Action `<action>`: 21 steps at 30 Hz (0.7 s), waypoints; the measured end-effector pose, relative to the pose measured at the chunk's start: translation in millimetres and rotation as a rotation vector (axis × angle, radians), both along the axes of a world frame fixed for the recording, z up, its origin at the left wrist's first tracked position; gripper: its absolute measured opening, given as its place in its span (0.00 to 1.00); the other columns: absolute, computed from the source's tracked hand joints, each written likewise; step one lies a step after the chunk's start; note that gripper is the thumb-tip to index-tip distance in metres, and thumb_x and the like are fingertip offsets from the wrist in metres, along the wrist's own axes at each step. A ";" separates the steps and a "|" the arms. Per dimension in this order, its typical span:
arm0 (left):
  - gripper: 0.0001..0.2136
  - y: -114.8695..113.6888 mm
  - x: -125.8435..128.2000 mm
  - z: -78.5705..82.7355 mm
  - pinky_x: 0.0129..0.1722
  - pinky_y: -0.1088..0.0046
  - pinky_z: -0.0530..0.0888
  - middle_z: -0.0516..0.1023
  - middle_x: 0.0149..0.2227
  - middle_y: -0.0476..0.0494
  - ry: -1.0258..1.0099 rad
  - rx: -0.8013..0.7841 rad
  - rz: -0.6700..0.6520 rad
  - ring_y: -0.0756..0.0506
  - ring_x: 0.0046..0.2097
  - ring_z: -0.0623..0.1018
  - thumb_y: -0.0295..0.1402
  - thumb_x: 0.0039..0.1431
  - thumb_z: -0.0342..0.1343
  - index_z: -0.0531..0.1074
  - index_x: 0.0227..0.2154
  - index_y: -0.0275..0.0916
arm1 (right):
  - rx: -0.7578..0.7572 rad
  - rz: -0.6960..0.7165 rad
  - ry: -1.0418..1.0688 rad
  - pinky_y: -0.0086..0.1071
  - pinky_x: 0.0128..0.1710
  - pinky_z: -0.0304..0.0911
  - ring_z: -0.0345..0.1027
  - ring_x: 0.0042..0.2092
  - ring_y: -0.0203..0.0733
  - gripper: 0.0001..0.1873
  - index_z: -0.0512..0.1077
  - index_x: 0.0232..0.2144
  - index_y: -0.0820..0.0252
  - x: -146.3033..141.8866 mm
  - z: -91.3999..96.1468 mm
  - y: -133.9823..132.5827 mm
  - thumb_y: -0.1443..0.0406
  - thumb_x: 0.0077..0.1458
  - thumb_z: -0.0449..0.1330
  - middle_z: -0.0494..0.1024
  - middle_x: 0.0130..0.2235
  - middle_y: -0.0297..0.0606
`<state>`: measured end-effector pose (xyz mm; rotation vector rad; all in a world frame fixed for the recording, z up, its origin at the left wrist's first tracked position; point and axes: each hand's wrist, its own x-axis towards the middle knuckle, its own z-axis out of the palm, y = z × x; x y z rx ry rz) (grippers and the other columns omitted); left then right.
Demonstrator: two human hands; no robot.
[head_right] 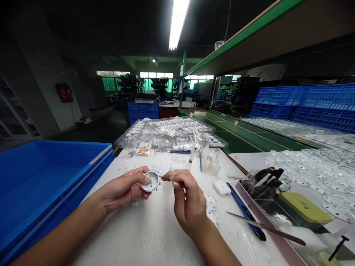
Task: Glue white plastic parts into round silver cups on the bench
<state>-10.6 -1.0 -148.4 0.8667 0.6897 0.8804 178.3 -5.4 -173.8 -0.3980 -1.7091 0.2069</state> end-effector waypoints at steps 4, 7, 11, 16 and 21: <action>0.07 1.3 0.2 -1.7 0.29 0.78 0.72 0.71 0.35 0.44 -0.003 0.001 0.009 0.51 0.31 0.72 0.22 0.52 0.57 0.64 0.31 0.35 | -0.047 -0.021 -0.023 0.36 0.39 0.66 0.70 0.41 0.39 0.13 0.61 0.45 0.58 0.6 2.6 0.0 0.76 0.62 0.46 0.72 0.39 0.39; 0.08 2.4 -0.6 -2.3 0.29 0.78 0.72 0.70 0.34 0.44 0.006 -0.009 0.009 0.52 0.30 0.72 0.22 0.51 0.58 0.64 0.31 0.35 | -0.064 -0.044 -0.060 0.34 0.38 0.66 0.69 0.38 0.37 0.11 0.61 0.43 0.58 1.5 5.9 -0.6 0.75 0.63 0.46 0.71 0.37 0.38; 0.08 2.9 -1.5 -1.4 0.30 0.78 0.72 0.69 0.34 0.45 0.012 -0.006 0.009 0.52 0.31 0.71 0.23 0.51 0.58 0.63 0.30 0.36 | -0.071 -0.033 -0.068 0.33 0.37 0.64 0.68 0.37 0.35 0.10 0.62 0.42 0.59 2.7 5.2 -0.4 0.75 0.63 0.46 0.70 0.35 0.37; 0.08 2.9 -2.2 1.7 0.30 0.77 0.73 0.69 0.36 0.44 0.007 0.026 0.012 0.51 0.33 0.71 0.23 0.52 0.58 0.64 0.33 0.36 | -0.050 0.018 0.000 0.34 0.40 0.65 0.70 0.40 0.36 0.13 0.61 0.45 0.59 2.4 0.0 -0.7 0.76 0.63 0.45 0.71 0.38 0.38; 0.08 2.4 -2.7 2.1 0.30 0.77 0.73 0.70 0.36 0.44 0.015 0.028 0.018 0.51 0.33 0.72 0.23 0.52 0.58 0.65 0.34 0.35 | -0.019 0.079 -0.012 0.35 0.41 0.67 0.70 0.42 0.37 0.15 0.61 0.46 0.60 -0.1 1.7 -0.8 0.78 0.62 0.45 0.72 0.40 0.39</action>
